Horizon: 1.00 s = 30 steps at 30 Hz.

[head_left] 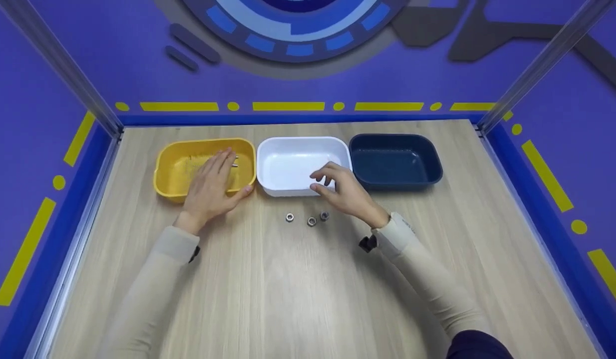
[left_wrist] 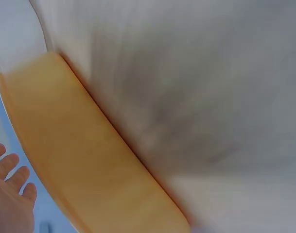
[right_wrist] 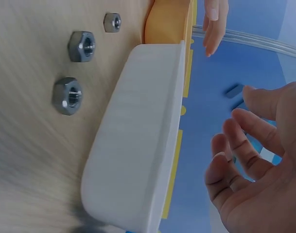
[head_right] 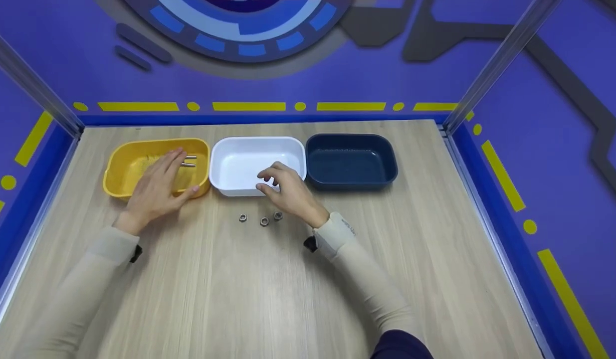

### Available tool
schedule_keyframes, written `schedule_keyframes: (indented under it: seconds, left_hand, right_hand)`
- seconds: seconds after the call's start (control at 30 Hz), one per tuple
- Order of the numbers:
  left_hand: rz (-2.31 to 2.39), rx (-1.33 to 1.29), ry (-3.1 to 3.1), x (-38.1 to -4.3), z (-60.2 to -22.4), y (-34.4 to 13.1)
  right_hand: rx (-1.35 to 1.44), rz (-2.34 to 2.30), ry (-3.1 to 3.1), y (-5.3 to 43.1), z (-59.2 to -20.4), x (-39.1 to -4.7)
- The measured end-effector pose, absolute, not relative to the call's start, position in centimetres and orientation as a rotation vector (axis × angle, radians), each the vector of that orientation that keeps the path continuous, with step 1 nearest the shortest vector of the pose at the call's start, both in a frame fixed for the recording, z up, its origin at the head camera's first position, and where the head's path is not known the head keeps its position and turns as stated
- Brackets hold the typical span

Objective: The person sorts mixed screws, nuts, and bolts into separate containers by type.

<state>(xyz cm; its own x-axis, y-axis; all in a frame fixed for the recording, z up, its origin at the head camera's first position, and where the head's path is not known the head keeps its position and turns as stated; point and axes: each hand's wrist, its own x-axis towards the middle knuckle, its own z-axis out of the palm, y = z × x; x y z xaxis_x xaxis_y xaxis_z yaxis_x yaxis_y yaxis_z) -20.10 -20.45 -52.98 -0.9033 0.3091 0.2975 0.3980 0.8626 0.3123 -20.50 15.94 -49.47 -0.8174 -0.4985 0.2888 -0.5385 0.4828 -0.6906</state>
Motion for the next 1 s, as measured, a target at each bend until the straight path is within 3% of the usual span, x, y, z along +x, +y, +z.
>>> schedule_keyframes:
  seconds: [0.4,1.0]
  left_hand:
    - [-0.513,-0.61,-2.846,-21.0,-53.2,-17.3]
    - [-0.402,-0.51,-2.954,-21.6,-54.6,-13.9]
  right_hand:
    - [0.941,1.361,-2.61,17.1,-52.5,-19.2]
    - [0.796,1.505,-2.719,19.0,-56.5,-17.7]
